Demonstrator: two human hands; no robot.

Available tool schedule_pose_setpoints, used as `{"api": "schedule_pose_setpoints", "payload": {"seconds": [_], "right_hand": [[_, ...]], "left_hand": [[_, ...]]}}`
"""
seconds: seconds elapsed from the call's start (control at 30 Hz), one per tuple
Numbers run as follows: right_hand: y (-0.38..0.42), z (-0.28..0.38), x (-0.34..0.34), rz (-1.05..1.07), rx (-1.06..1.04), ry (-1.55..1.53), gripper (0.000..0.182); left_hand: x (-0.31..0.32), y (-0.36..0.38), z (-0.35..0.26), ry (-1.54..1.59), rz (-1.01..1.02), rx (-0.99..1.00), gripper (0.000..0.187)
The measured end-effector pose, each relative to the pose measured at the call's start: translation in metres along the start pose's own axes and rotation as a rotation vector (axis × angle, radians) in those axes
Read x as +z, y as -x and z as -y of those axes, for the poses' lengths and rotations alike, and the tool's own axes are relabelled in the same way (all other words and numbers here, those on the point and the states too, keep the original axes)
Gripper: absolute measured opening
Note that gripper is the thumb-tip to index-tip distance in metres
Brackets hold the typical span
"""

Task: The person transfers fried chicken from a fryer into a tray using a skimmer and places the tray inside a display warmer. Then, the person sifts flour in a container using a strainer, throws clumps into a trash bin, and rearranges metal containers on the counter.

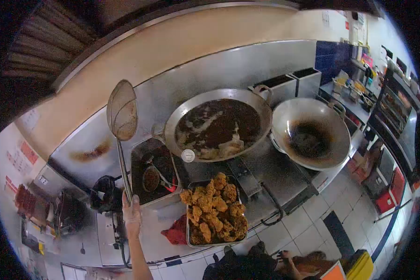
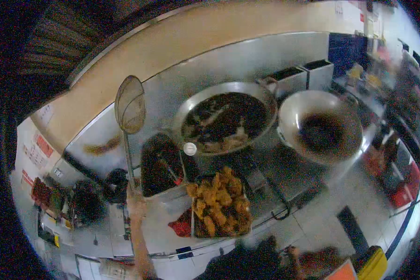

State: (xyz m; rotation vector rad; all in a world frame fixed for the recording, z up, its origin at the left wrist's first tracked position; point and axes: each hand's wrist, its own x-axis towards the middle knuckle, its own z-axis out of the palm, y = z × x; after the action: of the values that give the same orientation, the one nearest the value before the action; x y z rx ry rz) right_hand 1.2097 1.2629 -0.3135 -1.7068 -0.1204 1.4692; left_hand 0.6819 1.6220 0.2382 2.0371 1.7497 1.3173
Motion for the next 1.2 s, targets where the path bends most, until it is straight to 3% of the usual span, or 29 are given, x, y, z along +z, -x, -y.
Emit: {"api": "schedule_pose_setpoints", "payload": {"seconds": [0.07, 0.1, 0.13, 0.2, 0.27, 0.37, 0.4, 0.47, 0.5, 0.53, 0.57, 0.6, 0.63, 0.7, 0.73, 0.77, 0.83, 0.9, 0.97, 1.03, 1.13, 1.2], "right_hand": [[0.015, 0.007, 0.009, -0.034, -0.009, 0.020, 0.040], [0.027, 0.022, 0.018, -0.055, 0.021, 0.068, 0.039], [0.035, 0.030, 0.024, -0.090, 0.065, 0.184, 0.037], [0.037, 0.016, 0.024, -0.082, 0.073, 0.097, 0.036], [0.035, 0.003, 0.025, -0.071, 0.074, 0.023, 0.035], [0.050, 0.022, 0.038, -0.101, 0.034, 0.284, 0.035], [0.047, 0.031, 0.042, -0.110, 0.048, 0.280, 0.035], [0.013, 0.025, 0.052, -0.241, -0.179, 0.808, 0.049], [0.024, 0.043, 0.066, -0.301, -0.449, 0.962, 0.032], [0.024, 0.071, 0.083, -0.120, -0.386, 0.262, 0.032], [-0.068, 0.024, 0.077, -0.232, -0.584, 0.397, 0.031], [-0.044, 0.071, 0.101, -0.115, -0.498, 0.326, 0.033], [-0.008, 0.130, 0.131, -0.009, -0.402, 0.260, 0.035], [0.053, 0.197, 0.188, 0.022, -0.532, 0.227, 0.050], [0.075, 0.218, 0.212, 0.014, -0.531, 0.227, 0.050], [0.093, 0.236, 0.233, 0.037, -0.472, 0.302, 0.059], [0.090, 0.242, 0.249, 0.053, -0.423, 0.378, 0.068], [0.077, 0.238, 0.263, -0.045, -0.335, 0.416, 0.078], [0.099, 0.254, 0.279, -0.058, -0.203, 0.295, 0.090], [0.118, 0.256, 0.285, -0.032, -0.252, 0.166, 0.090], [0.131, 0.258, 0.293, 0.021, -0.326, -0.017, 0.093], [0.124, 0.251, 0.314, -0.204, -0.307, -0.115, 0.095]], "left_hand": [[0.012, 0.002, 0.016, -0.012, 0.068, -0.011, 0.041], [0.021, 0.006, 0.031, 0.082, 0.137, -0.113, 0.035], [0.030, 0.007, 0.051, 0.342, 0.235, -0.283, 0.029], [0.042, 0.017, 0.085, 1.012, 0.375, -0.718, 0.018], [0.055, 0.039, 0.105, 1.488, 0.455, -0.933, 0.010], [0.065, 0.061, 0.078, 1.790, 0.314, -0.832, 0.010], [0.067, 0.060, 0.085, 1.787, 0.323, -0.850, 0.010], [0.073, 0.063, 0.111, 1.537, 0.184, -0.772, 0.019], [0.079, 0.068, 0.122, 1.530, 0.192, -0.809, 0.019], [0.086, 0.074, 0.134, 0.946, 0.114, -0.434, 0.024], [0.087, 0.081, 0.129, 0.656, 0.120, -0.246, 0.026], [0.088, 0.088, 0.125, 0.359, 0.076, -0.076, 0.029], [0.082, 0.094, 0.097, 0.846, -0.074, -0.433, 0.032], [0.080, 0.107, 0.087, 1.320, -0.235, -0.805, 0.035], [0.083, 0.119, 0.100, 1.109, -0.214, -0.852, 0.035], [0.087, 0.134, 0.116, 0.900, -0.192, -0.885, 0.036], [0.112, 0.196, 0.172, 1.489, -0.143, -0.824, 0.031], [0.137, 0.224, 0.160, 1.096, -0.112, -0.957, 0.028], [0.154, 0.222, 0.141, 1.138, -0.147, -0.944, 0.030], [0.150, 0.196, 0.108, 1.167, -0.200, -0.951, 0.031], [0.171, 0.172, 0.112, 1.079, 0.006, -0.879, 0.029], [0.189, 0.167, 0.125, 0.839, 0.201, -0.726, 0.028]]}}
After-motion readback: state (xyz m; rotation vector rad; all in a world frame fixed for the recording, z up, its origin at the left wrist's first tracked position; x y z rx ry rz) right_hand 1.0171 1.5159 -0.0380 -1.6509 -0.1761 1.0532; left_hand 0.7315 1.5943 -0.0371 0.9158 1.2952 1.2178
